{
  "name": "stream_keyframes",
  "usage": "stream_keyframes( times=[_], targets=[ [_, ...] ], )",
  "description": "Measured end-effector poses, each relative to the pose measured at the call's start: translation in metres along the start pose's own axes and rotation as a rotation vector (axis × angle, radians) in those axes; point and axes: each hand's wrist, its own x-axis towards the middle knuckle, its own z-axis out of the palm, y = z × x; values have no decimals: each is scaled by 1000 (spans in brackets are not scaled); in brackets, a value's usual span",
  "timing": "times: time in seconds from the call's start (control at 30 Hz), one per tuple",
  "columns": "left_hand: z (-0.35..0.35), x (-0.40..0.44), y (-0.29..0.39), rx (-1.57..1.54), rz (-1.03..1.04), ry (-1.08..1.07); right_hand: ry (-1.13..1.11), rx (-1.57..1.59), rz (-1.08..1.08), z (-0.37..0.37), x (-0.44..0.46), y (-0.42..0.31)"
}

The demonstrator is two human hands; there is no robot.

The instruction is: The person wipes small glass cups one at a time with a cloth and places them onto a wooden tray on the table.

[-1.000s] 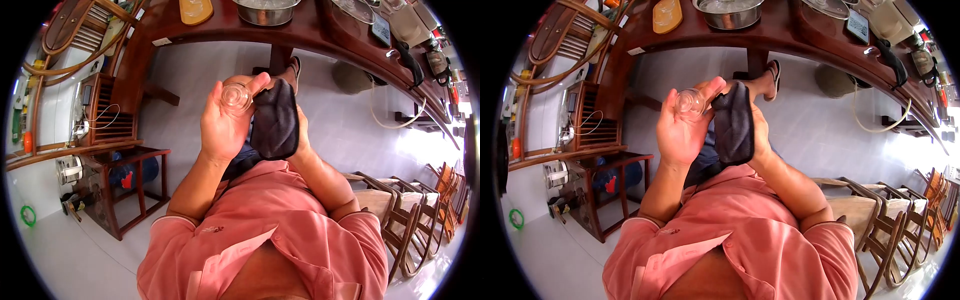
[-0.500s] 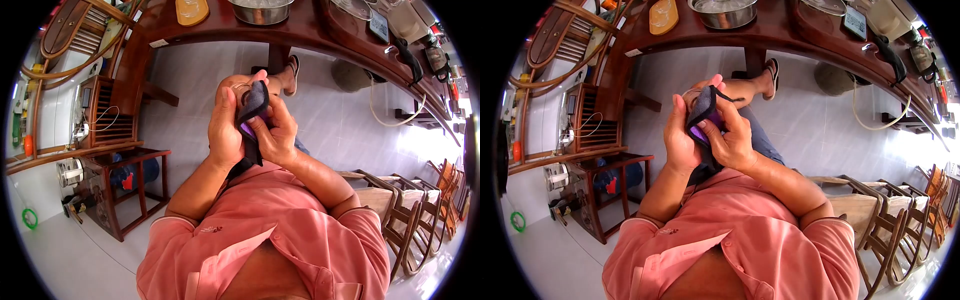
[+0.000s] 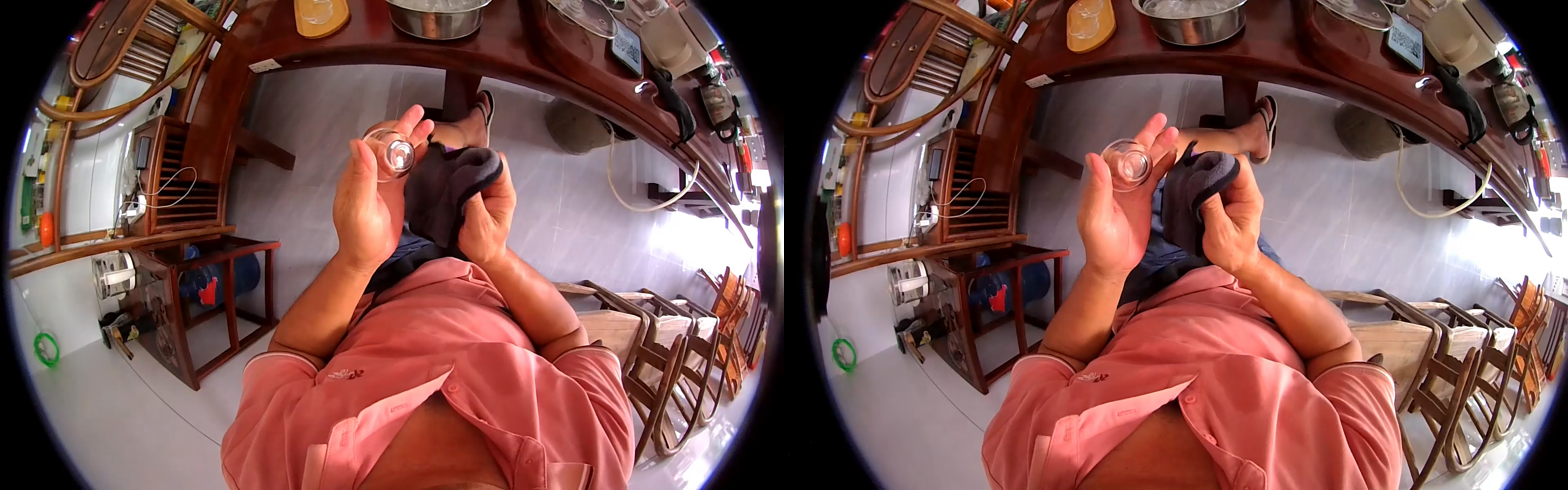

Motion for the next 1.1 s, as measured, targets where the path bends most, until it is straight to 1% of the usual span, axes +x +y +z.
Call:
stream_keyframes(
  times=[0.07, 0.1, 0.13, 0.17, 0.23, 0.33, 0.37, 0.47, 0.6, 0.67, 0.73, 0.77, 0.87, 0.97, 1.07, 1.1],
  targets=[
    [6, -3, -4, 61, 45, -6, -65, -90, -101, -6, -1, 2],
    [9, -3, -6, 91, 71, -12, -79, -156, -83, -2, -1, -1],
    [9, -4, -7, 180, 99, -49, -61, -247, -196, 10, 3, -9],
    [10, -7, -7, 269, 126, -87, -72, -340, -225, 13, 2, -7],
    [13, -12, -9, 436, 186, -157, -103, -493, -249, 7, -2, 4],
    [12, -10, -16, 478, 319, -190, -74, -537, -287, 9, -5, -1],
    [12, -10, -16, 485, 345, -200, -59, -465, -204, 10, -7, -8],
    [10, -7, -18, 585, 429, -324, 68, -57, -59, 24, 1, -19],
    [9, -7, -21, 384, 345, -283, 138, 109, 160, 20, -1, -12],
    [8, -5, -23, 306, 313, -272, 109, 70, 95, 17, -2, -3],
    [6, -5, -21, 203, 243, -254, 77, 4, 26, 14, -4, 6],
    [8, -7, -18, 205, 180, -222, 57, -21, 2, 13, -5, 7],
    [3, -8, -16, 52, 81, -174, 101, -73, 119, 12, -5, 8],
    [-5, -5, -17, 0, 108, -235, 205, 123, 352, 15, 0, 4],
    [-9, -4, -13, 77, 147, -232, 113, 250, 311, 12, 0, -1],
    [-11, -6, -12, 139, 161, -220, 67, 206, 301, 9, 1, -4]
  ],
)
